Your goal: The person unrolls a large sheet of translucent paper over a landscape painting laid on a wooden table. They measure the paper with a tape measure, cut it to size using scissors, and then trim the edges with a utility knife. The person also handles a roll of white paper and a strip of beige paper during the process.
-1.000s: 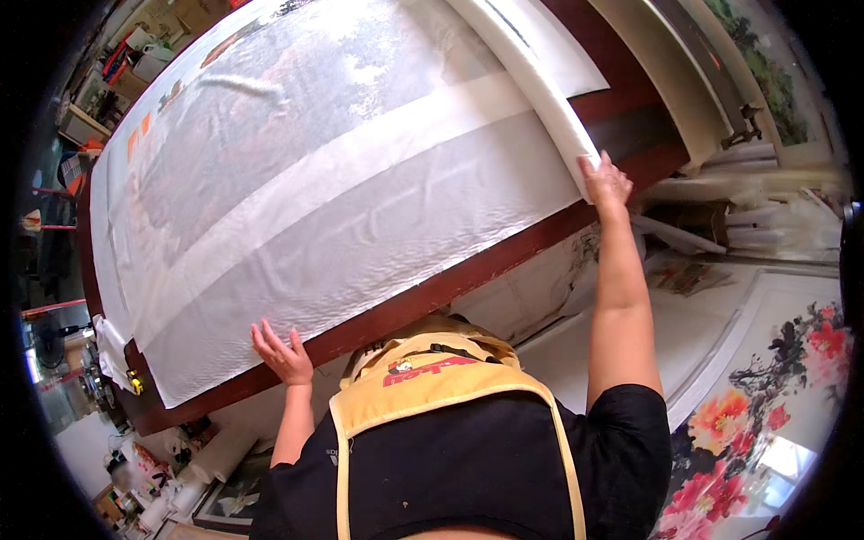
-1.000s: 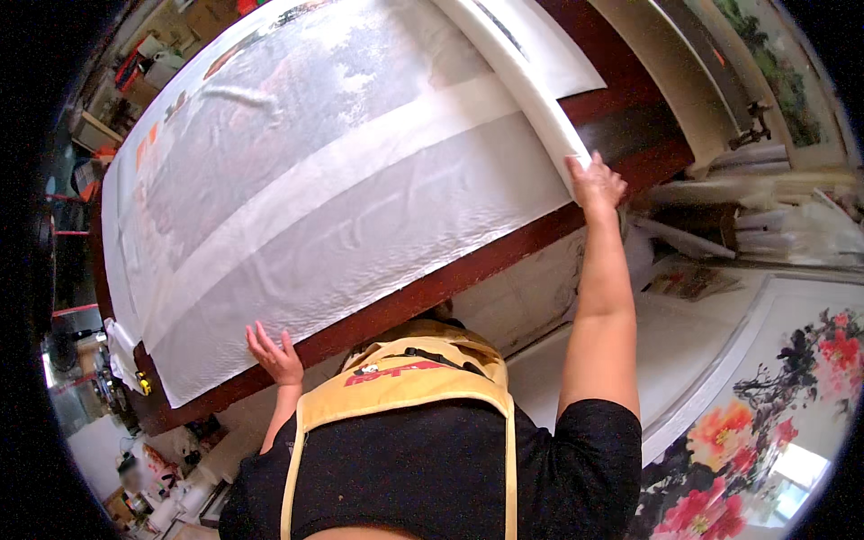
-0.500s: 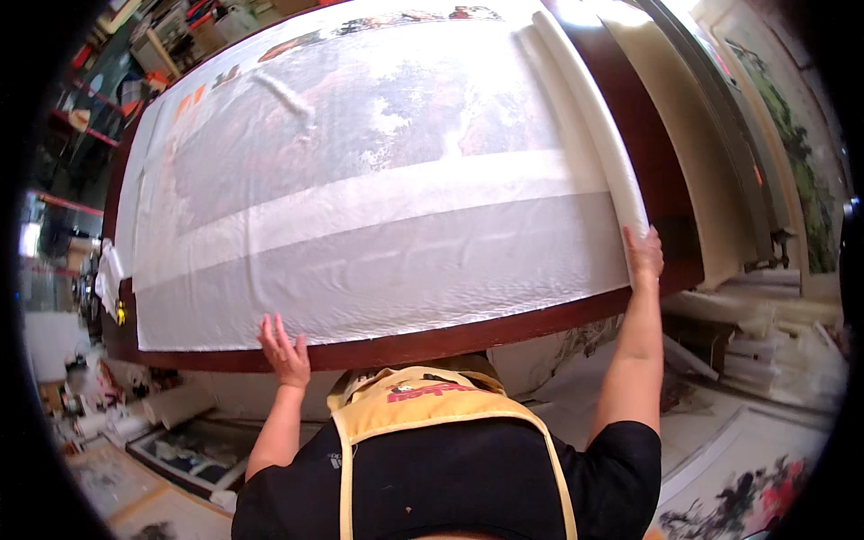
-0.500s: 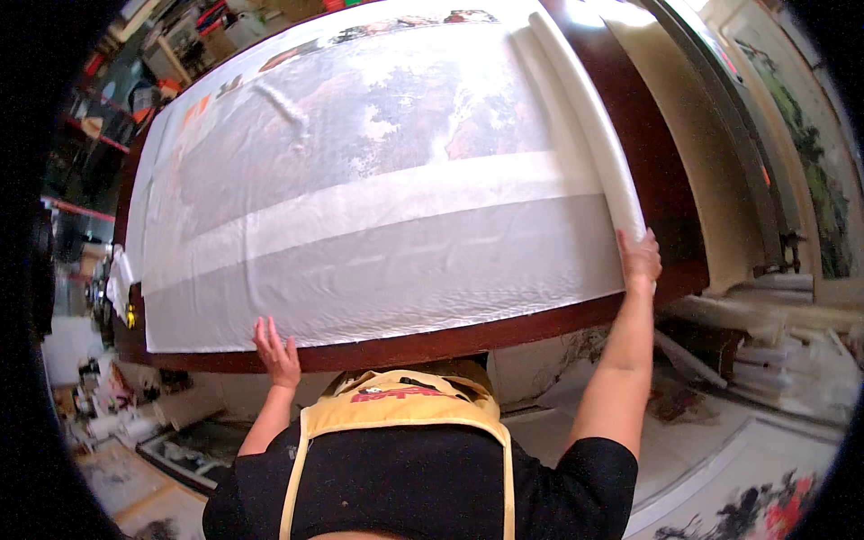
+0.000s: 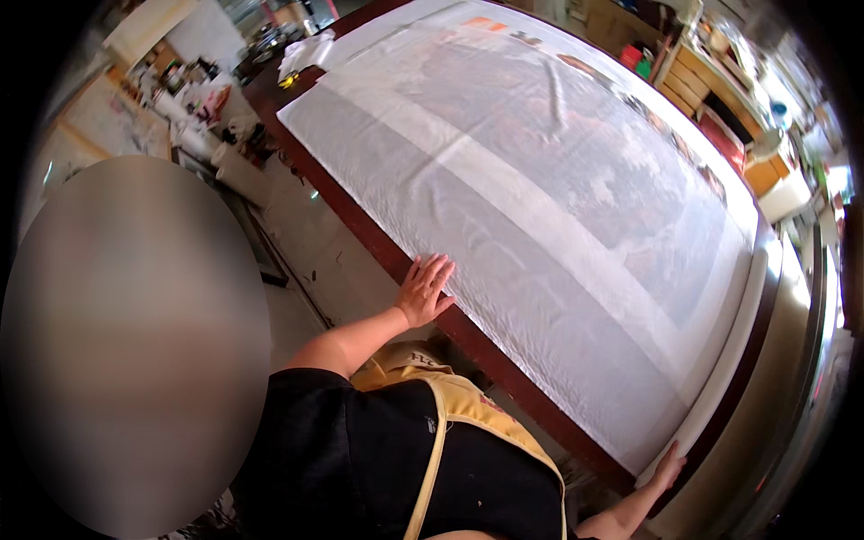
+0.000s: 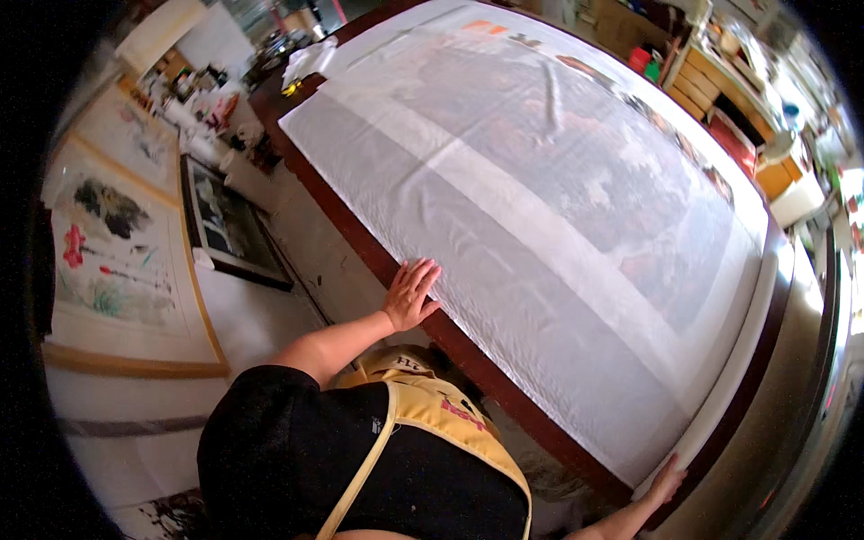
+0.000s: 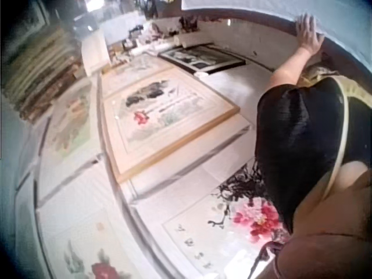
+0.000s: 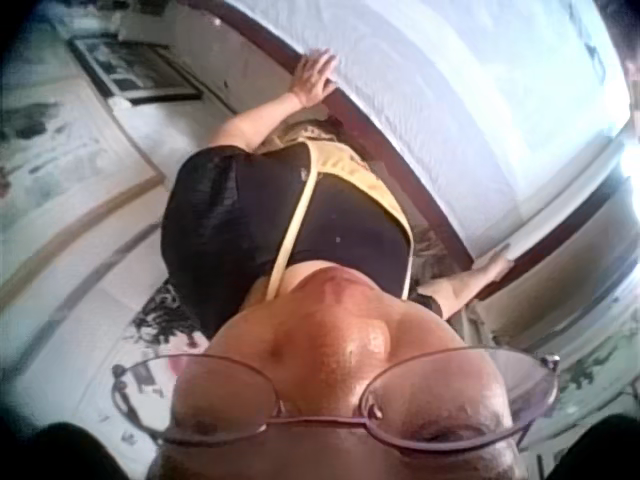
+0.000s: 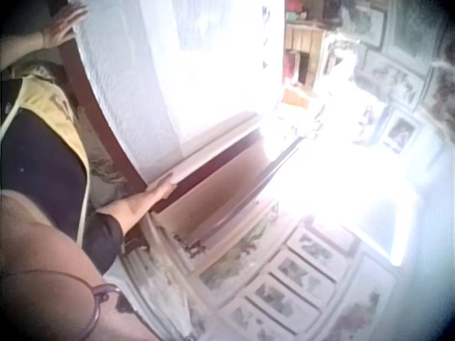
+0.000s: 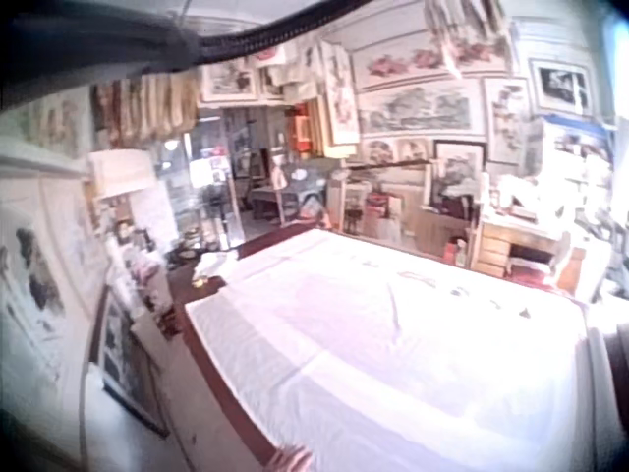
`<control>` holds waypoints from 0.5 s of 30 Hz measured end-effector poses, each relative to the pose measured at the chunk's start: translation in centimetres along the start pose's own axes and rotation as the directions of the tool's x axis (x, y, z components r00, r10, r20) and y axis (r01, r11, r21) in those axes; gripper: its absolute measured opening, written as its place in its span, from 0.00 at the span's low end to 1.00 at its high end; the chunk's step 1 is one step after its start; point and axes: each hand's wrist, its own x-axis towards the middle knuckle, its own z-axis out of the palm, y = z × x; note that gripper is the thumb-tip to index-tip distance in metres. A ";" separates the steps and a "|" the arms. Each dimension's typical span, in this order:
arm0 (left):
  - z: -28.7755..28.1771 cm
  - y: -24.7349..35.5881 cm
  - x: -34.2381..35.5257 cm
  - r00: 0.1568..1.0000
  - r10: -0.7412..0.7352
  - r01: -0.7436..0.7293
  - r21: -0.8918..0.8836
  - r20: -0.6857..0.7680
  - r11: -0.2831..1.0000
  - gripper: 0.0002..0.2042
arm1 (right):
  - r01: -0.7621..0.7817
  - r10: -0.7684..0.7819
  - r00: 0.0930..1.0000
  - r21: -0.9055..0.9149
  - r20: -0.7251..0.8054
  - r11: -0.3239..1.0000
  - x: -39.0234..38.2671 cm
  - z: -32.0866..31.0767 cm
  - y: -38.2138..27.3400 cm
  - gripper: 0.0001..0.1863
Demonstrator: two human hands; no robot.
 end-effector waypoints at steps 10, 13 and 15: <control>-1.0 -9.6 1.5 0.891 -0.246 0.184 -0.190 -0.382 0.964 0.32 | 0.557 -0.622 0.561 -0.307 -0.546 0.772 -6.1 8.3 -10.8 0.34; -1.5 -20.4 3.0 0.737 -0.344 0.236 -0.256 -0.582 0.938 0.28 | 0.867 -0.714 0.398 -0.019 -0.576 0.498 -15.8 10.3 -21.0 0.26; -2.9 -28.7 5.2 0.632 -0.422 0.302 -0.295 -0.650 0.906 0.27 | 0.918 -0.763 0.397 0.224 -0.510 0.328 -24.2 11.4 -28.4 0.24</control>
